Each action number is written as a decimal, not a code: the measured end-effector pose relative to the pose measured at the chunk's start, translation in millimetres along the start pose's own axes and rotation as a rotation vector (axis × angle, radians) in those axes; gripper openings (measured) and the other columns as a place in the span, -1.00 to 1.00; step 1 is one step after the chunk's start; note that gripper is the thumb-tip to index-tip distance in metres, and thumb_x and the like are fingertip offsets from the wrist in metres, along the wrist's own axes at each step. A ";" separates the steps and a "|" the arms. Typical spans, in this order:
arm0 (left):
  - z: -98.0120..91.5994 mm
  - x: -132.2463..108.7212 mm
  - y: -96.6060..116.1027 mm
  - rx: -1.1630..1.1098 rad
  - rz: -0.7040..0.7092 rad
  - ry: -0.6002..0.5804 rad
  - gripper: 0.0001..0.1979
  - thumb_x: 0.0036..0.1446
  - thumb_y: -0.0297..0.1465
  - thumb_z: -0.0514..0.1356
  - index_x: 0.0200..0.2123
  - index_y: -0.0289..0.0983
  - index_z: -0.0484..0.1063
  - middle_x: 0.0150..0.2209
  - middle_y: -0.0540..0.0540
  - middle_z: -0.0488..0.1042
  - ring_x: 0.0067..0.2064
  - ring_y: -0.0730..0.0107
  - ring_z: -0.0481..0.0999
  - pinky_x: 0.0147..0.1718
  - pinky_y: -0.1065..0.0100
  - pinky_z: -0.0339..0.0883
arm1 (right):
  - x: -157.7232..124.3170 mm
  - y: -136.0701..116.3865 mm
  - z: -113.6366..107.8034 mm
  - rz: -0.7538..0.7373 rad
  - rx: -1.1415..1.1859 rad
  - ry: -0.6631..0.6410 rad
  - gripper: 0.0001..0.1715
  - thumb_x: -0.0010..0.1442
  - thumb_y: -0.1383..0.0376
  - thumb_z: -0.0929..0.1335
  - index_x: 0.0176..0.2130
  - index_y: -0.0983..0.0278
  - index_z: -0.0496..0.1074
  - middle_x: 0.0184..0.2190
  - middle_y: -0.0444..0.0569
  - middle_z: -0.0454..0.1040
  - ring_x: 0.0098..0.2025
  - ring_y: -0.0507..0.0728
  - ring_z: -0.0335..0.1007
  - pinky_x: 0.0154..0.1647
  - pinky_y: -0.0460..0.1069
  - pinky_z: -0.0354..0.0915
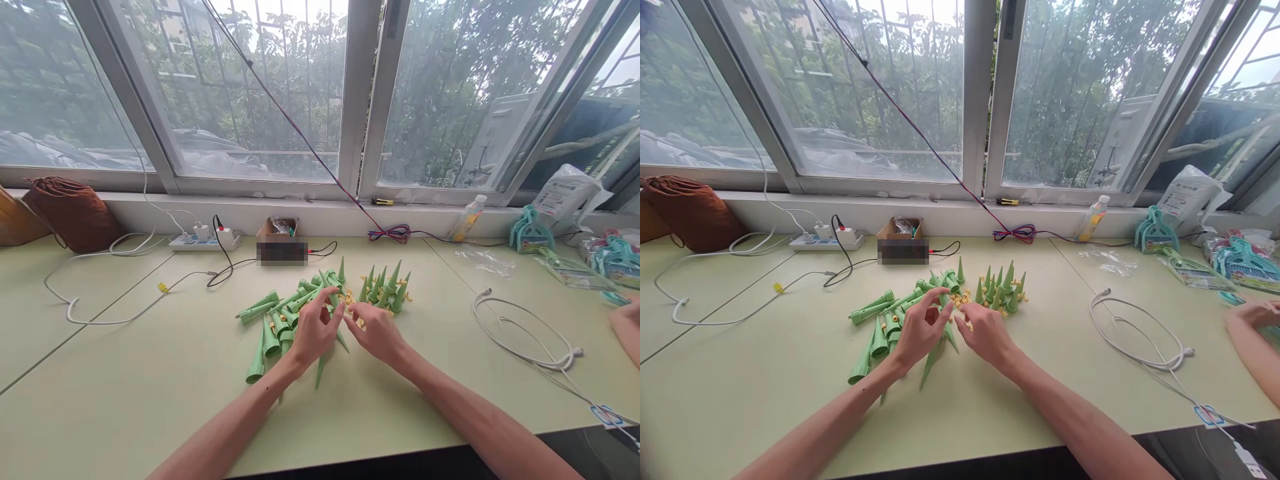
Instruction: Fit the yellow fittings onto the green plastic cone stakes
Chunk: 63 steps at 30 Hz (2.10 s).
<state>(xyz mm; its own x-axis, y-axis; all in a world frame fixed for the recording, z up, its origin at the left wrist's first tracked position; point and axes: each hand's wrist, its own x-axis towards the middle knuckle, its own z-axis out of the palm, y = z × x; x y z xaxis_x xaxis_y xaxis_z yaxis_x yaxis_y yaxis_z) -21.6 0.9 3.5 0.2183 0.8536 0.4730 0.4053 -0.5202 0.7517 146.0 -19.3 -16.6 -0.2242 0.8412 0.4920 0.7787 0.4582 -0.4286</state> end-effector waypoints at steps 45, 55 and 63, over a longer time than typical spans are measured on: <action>3.5 -2.7 0.6 -0.027 -0.001 -0.046 -0.68 0.26 -0.19 0.13 -0.03 -0.26 0.38 -0.53 0.10 0.28 -0.64 0.57 0.18 -0.59 0.47 0.12 | 6.3 10.7 -9.3 0.332 -0.415 -0.220 -0.94 0.32 0.35 0.32 -0.16 0.26 0.38 -0.24 -0.03 0.53 -0.30 0.14 0.50 -0.48 -0.05 -0.04; 3.7 -3.0 1.0 -0.007 0.018 -0.057 -0.69 0.27 -0.20 0.12 -0.03 -0.26 0.38 -0.56 0.14 0.23 -0.65 0.56 0.17 -0.58 0.47 0.13 | 6.6 11.4 -6.6 0.335 -0.409 -0.268 -0.86 0.36 0.34 0.28 -0.26 0.28 0.40 -0.27 -0.03 0.47 -0.32 0.10 0.47 -0.47 -0.06 -0.02; 3.9 -3.3 2.0 0.027 0.040 -0.051 -0.71 0.28 -0.20 0.11 -0.04 -0.25 0.38 -0.53 0.13 0.27 -0.65 0.58 0.19 -0.53 0.46 0.18 | 4.7 11.2 -4.6 0.309 -0.331 -0.265 -0.84 0.36 0.36 0.26 -0.29 0.29 0.37 -0.28 -0.02 0.44 -0.30 0.10 0.44 -0.40 -0.07 0.10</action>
<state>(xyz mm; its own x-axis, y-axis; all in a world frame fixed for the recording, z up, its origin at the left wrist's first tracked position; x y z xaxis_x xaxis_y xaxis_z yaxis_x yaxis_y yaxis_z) -18.1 -2.9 1.6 0.2796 0.8325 0.4783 0.4191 -0.5540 0.7193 156.4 -11.5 -15.7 -0.0620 0.9861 0.1540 0.9659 0.0981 -0.2395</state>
